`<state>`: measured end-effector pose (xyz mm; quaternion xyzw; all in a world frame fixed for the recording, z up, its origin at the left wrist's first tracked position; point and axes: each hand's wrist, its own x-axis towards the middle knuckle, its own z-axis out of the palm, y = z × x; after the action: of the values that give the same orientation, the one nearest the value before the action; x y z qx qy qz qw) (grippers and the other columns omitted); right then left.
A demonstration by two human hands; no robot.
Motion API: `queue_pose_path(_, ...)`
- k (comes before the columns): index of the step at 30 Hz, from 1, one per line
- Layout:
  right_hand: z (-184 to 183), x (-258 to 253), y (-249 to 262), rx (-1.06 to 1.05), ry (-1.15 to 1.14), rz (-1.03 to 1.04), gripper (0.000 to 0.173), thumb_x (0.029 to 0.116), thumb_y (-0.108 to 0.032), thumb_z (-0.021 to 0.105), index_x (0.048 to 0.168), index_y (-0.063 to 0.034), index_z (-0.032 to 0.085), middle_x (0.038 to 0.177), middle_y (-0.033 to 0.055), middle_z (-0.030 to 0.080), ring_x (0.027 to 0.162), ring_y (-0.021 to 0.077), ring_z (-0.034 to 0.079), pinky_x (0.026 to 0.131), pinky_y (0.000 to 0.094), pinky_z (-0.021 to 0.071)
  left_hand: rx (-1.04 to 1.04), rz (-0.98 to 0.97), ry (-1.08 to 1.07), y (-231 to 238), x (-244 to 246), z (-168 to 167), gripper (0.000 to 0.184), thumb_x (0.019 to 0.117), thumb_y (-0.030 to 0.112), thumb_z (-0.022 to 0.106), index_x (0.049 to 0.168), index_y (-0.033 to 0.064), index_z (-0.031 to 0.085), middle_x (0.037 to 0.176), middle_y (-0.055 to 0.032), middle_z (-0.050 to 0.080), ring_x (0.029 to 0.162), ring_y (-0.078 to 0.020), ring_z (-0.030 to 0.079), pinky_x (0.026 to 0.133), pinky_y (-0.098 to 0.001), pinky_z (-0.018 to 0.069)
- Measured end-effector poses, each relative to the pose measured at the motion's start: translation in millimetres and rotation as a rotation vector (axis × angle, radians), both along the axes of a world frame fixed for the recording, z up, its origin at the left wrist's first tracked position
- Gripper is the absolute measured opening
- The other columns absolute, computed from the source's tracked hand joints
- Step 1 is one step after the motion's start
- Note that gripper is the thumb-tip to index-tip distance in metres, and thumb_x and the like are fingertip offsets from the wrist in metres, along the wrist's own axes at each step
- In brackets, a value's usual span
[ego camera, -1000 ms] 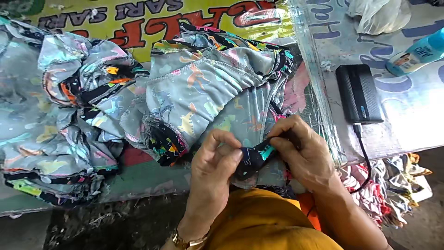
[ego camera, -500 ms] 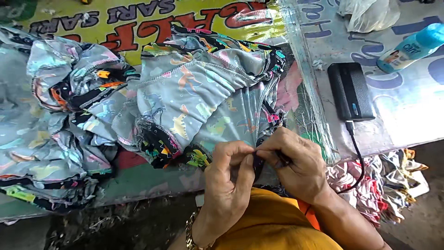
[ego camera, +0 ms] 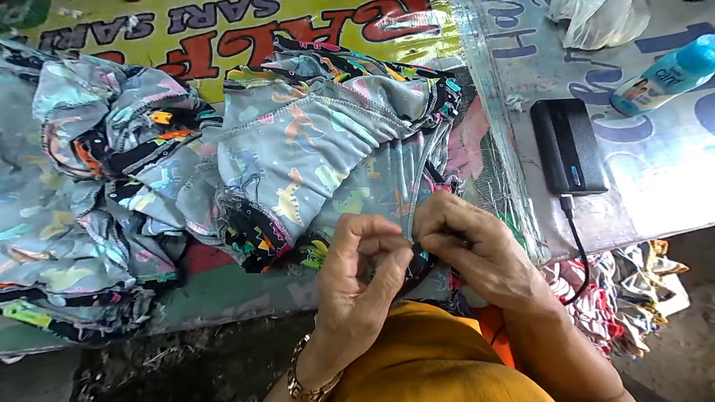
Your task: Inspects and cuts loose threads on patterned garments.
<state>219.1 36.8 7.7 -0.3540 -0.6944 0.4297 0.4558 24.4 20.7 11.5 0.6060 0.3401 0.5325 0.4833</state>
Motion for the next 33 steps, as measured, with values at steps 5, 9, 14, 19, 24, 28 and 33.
queue_pose_path(5, -3, 6, -1, -0.162, 0.158, 0.064, 0.018, 0.1076, -0.021, 0.051, 0.096, -0.0091, 0.058, 0.076, -0.0048, 0.055, 0.057, -0.0042, 0.047, 0.05, 0.0105, 0.0412, -0.077, 0.025, -0.069, 3, -2, -2, 0.021, 0.1009, 0.009, 0.062, 0.12, 0.0163, 0.059, 0.091, 0.0038, 0.072, 0.083, -0.0041, 0.07, 0.079, -0.0208, 0.059)
queue_pose_path(9, -6, 4, -1, -0.175, 0.163, 0.048, 0.019, 0.1079, -0.023, 0.051, 0.097, -0.0095, 0.058, 0.075, -0.0052, 0.055, 0.057, -0.0047, 0.047, 0.05, 0.0099, 0.0406, -0.07, 0.063, -0.08, 5, -1, -3, 0.019, 0.1033, 0.008, 0.057, 0.12, 0.0164, 0.057, 0.092, 0.0031, 0.072, 0.083, -0.0054, 0.07, 0.08, -0.0216, 0.0591)
queue_pose_path(14, -6, 5, 0, -0.177, 0.166, 0.056, 0.019, 0.1083, -0.022, 0.05, 0.097, -0.0092, 0.057, 0.074, -0.0051, 0.053, 0.057, -0.0041, 0.046, 0.051, 0.0103, 0.04, -0.034, 0.138, -0.086, 5, 0, -5, 0.016, 0.1047, 0.011, 0.056, 0.119, 0.0174, 0.059, 0.089, 0.0043, 0.071, 0.081, -0.0056, 0.07, 0.078, -0.0216, 0.0596)
queue_pose_path(19, -7, 5, -3, -0.099, 0.138, 0.068, 0.02, 0.1086, -0.022, 0.05, 0.097, -0.0079, 0.057, 0.079, -0.0044, 0.055, 0.061, -0.0053, 0.047, 0.053, 0.0093, 0.0402, 0.095, 0.22, -0.001, 1, -1, -6, 0.012, 0.1071, 0.015, 0.053, 0.118, 0.0188, 0.058, 0.093, 0.0059, 0.072, 0.082, -0.0061, 0.071, 0.076, -0.0215, 0.0608)
queue_pose_path(24, -12, 8, -20, 0.361, -0.176, -0.058, 0.019, 0.1092, -0.019, 0.048, 0.101, -0.0058, 0.06, 0.097, 0.0067, 0.065, 0.093, 0.0078, 0.064, 0.078, 0.0191, 0.0533, 0.414, 0.251, 0.222, -22, -28, -6, 0.017, 0.1098, 0.025, 0.045, 0.105, 0.0207, 0.061, 0.09, 0.008, 0.07, 0.089, -0.0048, 0.068, 0.098, -0.0324, 0.0512)
queue_pose_path(28, -14, 7, -33, 0.549, -0.346, -0.139, 0.011, 0.108, -0.017, 0.051, 0.104, -0.008, 0.056, 0.1, 0.0102, 0.066, 0.09, 0.0138, 0.066, 0.072, 0.0212, 0.0521, 0.521, 0.189, 0.391, -34, -37, -3, 0.015, 0.1057, 0.034, 0.054, 0.11, 0.0192, 0.055, 0.086, 0.0059, 0.064, 0.085, -0.0042, 0.063, 0.104, -0.0317, 0.0442)
queue_pose_path(33, -13, -1, -34, 0.497, -0.211, -0.11, 0.015, 0.1092, -0.016, 0.047, 0.102, -0.0064, 0.055, 0.095, 0.0096, 0.066, 0.088, 0.012, 0.067, 0.073, 0.0209, 0.0532, 0.497, 0.203, 0.601, -19, -14, -22, 0.018, 0.1035, 0.023, 0.059, 0.117, 0.015, 0.065, 0.12, -0.0007, 0.069, 0.119, -0.0129, 0.061, 0.106, -0.036, 0.0432)
